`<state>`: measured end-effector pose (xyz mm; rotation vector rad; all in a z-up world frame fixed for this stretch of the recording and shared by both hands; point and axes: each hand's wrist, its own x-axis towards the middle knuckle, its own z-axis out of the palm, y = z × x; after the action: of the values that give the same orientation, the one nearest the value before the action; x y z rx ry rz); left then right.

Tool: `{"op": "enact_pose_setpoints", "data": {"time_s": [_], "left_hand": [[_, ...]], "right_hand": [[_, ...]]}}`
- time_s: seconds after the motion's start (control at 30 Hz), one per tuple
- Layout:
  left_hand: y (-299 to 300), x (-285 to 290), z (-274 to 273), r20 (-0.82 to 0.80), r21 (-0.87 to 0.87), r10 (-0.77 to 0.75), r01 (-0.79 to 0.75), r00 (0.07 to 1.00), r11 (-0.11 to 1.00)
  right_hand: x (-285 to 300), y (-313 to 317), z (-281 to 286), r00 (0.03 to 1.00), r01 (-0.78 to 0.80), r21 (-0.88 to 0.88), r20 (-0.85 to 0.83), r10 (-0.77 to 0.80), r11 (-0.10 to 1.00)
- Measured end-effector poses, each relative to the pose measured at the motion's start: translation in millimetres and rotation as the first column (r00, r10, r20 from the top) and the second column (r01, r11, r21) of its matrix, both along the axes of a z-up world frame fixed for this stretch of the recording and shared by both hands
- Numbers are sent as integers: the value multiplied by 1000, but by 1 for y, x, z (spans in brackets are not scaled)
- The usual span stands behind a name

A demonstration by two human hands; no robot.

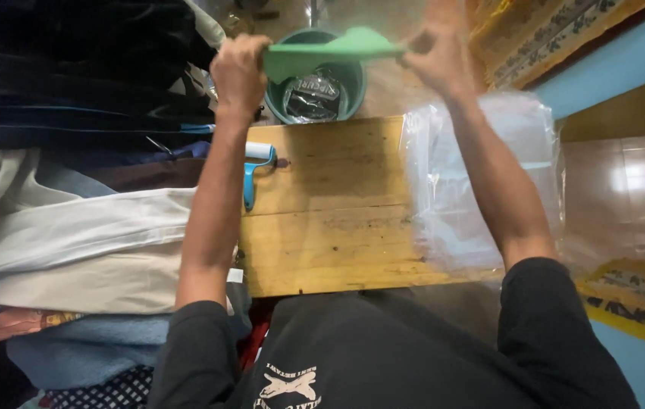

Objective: The person folds a green t-shirt on a wooden table, smoothing it with hands and a lint roller, then places it into a clear plastic bag. The person handles the shirt and bag by hand throughout the process.

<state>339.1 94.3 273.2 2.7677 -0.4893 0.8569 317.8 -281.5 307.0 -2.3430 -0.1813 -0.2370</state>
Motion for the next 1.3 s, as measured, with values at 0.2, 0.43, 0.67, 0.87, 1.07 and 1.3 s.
{"op": "enact_pose_setpoints", "data": {"time_s": [0.2, 0.43, 0.67, 0.87, 1.07, 1.3], "left_hand": [[-5, -95, -140, -174, -153, -25, -2, 984, 988], [-8, -216, -277, -527, -60, 40, -84, 849, 995], [-10, -294, -290, -670, 23, 78, -85, 738, 996], [-14, -330, -287, -830, 110, 172, -147, 531, 983], [-19, -324, -263, -945, 131, 158, -110, 288, 985], [-44, -295, -250, -931, -175, -78, -249, 356, 953]], "right_hand": [[-92, -21, -163, 1000, -5, -37, 27, 6, 999], [-212, -29, -320, 991, -111, -171, -95, 96, 979], [-287, -19, -326, 985, -131, -518, 31, 171, 845], [-352, -17, -310, 968, -247, -491, -174, 184, 835], [-343, -10, -298, 856, -398, -489, -503, 122, 776], [-281, 51, -286, 979, -146, -491, 53, 197, 859]]}}
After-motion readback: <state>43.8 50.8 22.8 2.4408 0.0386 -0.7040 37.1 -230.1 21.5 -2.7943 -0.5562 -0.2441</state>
